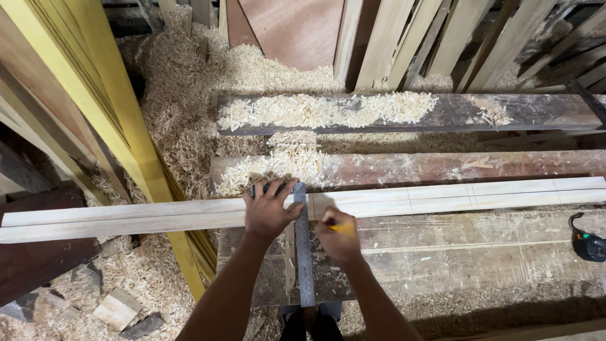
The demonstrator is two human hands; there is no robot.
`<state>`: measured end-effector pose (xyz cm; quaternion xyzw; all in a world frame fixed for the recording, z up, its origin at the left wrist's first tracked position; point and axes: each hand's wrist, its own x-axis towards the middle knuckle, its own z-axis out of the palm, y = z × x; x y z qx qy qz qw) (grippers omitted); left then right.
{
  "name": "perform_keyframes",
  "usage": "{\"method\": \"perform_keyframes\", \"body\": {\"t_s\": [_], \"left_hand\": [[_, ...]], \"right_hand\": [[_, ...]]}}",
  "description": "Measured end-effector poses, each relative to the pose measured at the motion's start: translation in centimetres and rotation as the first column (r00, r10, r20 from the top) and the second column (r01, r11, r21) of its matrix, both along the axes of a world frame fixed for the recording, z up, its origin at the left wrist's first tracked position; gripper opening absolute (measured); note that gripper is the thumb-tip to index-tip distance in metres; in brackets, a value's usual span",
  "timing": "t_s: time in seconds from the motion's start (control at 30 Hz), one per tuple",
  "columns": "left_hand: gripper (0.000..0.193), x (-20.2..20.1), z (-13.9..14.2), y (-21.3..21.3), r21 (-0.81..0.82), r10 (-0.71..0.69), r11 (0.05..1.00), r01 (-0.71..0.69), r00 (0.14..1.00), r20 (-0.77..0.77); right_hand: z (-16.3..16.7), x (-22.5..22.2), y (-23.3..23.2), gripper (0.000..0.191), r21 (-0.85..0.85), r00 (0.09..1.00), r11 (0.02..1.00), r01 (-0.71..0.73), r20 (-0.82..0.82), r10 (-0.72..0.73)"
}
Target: The person measures a long wooden plank with a tape measure and marks it with a pencil. They then use a try square to draw perpendicular lines across the plank at the marked points.
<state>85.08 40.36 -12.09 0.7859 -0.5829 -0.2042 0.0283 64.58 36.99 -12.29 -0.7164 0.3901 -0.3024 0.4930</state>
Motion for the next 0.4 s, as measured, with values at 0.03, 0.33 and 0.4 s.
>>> {"method": "perform_keyframes", "body": {"t_s": [0.03, 0.33, 0.4], "left_hand": [[0.075, 0.0, 0.2, 0.1, -0.012, 0.001, 1.0, -0.001, 1.0, 0.0], [0.075, -0.4, 3.2, 0.3, -0.078, 0.013, 0.997, -0.012, 1.0, 0.009], [0.074, 0.6, 4.6, 1.9, -0.073, 0.014, 0.997, -0.013, 1.0, 0.017]], "right_hand": [[-0.1, 0.1, 0.0, 0.019, 0.0, 0.999, 1.0, -0.032, 0.01, 0.032], [-0.1, 4.1, -5.3, 0.007, 0.246, 0.951, 0.934, 0.258, -0.233, -0.201], [0.2, 5.2, -6.5, 0.01, 0.075, 0.983, 0.98, 0.184, -0.012, -0.183]]}}
